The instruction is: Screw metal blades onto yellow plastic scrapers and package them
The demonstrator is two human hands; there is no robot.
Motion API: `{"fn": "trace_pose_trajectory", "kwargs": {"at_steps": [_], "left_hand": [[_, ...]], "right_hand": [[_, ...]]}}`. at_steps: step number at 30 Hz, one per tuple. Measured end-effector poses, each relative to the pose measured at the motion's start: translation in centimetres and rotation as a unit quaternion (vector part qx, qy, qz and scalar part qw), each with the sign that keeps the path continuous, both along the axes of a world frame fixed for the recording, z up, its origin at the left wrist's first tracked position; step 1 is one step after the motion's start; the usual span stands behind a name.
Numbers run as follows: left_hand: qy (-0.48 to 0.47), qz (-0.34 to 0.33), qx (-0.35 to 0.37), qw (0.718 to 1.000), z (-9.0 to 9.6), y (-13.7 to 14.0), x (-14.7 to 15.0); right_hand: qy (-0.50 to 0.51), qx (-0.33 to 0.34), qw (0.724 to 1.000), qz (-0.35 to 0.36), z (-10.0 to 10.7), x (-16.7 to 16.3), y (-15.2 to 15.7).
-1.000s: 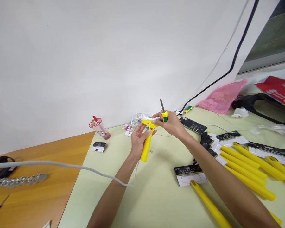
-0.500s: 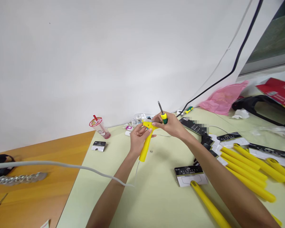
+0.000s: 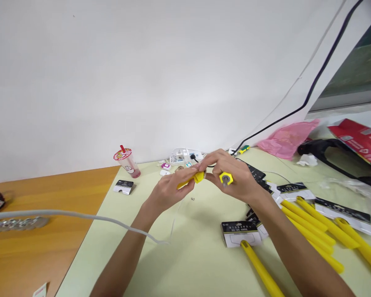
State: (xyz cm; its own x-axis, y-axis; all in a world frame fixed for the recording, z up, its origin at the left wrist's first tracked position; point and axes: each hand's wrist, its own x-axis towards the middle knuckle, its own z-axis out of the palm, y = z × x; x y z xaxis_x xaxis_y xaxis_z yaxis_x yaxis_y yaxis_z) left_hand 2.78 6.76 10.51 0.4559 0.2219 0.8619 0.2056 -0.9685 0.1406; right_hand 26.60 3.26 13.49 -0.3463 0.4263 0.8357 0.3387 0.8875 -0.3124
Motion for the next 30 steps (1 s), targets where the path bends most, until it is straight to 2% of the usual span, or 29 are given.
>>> {"fn": "trace_pose_trajectory", "kwargs": {"at_steps": [3,7,10,15,20,24,30], "left_hand": [[0.021,-0.054,0.066,0.996,0.5,-0.7,-0.6],[0.079,-0.095,0.041,0.991,1.2,-1.8,-1.5],[0.070,-0.114,0.055,0.989,2.0,-2.4,-1.7],[0.039,-0.135,0.059,0.988,2.8,-2.9,-1.7],[0.029,-0.123,0.028,0.992,2.5,-3.0,-1.7],[0.030,-0.128,0.043,0.990,2.6,-3.0,-1.8],[0.088,-0.142,0.053,0.985,4.6,-2.9,-2.0]], "right_hand": [[-0.013,0.101,0.995,0.013,-0.3,0.0,-1.3],[-0.009,0.162,0.987,0.003,-1.5,-0.2,-2.5],[0.017,0.207,0.978,-0.003,-2.0,-0.6,-2.9],[0.036,0.200,0.979,0.001,-1.9,-1.1,-3.1],[0.055,0.202,0.978,-0.005,-2.3,-1.3,-2.8],[0.063,0.197,0.978,-0.004,-2.6,-1.5,-2.7],[0.049,0.237,0.970,0.001,-2.6,-1.1,-3.0]]}}
